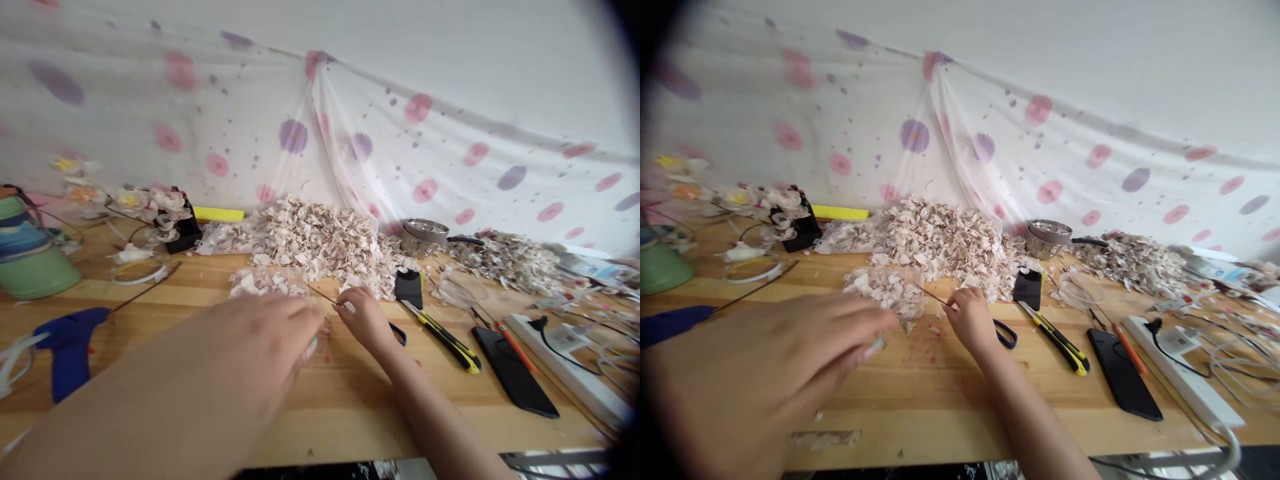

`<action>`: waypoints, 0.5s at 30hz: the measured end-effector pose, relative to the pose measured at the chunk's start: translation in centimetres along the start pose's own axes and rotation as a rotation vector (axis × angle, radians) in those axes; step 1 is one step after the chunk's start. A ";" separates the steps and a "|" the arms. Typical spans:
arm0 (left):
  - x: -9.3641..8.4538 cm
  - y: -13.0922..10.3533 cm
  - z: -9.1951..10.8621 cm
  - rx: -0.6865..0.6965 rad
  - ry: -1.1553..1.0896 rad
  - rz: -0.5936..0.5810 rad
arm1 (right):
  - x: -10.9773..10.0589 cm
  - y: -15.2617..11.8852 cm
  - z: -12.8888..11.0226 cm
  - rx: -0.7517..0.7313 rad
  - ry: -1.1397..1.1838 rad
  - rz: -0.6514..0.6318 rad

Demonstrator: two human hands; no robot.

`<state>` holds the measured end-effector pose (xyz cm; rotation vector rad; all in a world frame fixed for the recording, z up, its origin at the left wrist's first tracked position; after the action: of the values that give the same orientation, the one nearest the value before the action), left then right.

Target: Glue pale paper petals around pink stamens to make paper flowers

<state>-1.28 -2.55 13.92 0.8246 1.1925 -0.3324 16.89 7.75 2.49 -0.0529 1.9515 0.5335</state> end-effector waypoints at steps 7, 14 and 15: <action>5.4 6.4 -0.1 -0.103 0.042 -0.384 | -3.0 -2.0 -3.4 -0.264 -0.022 0.268; 10.1 5.9 -3.6 -0.178 -0.210 -0.413 | -3.6 -3.1 -4.6 -0.368 -0.163 0.395; 10.4 6.0 -4.5 -0.181 -0.267 -0.382 | -3.7 -3.1 -4.3 -0.338 -0.171 0.405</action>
<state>3.21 6.62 6.22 0.3769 1.1050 -0.6174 15.64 2.56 6.17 0.1729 1.6914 1.0963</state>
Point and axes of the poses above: each hand's wrist, its own y-axis towards the middle knuckle, its own x-axis out of the palm, z = x × y, the point moved 8 cm from there along y, towards the middle knuckle, and after that the axes turned 6 degrees about -z, right-handed, at the moved point
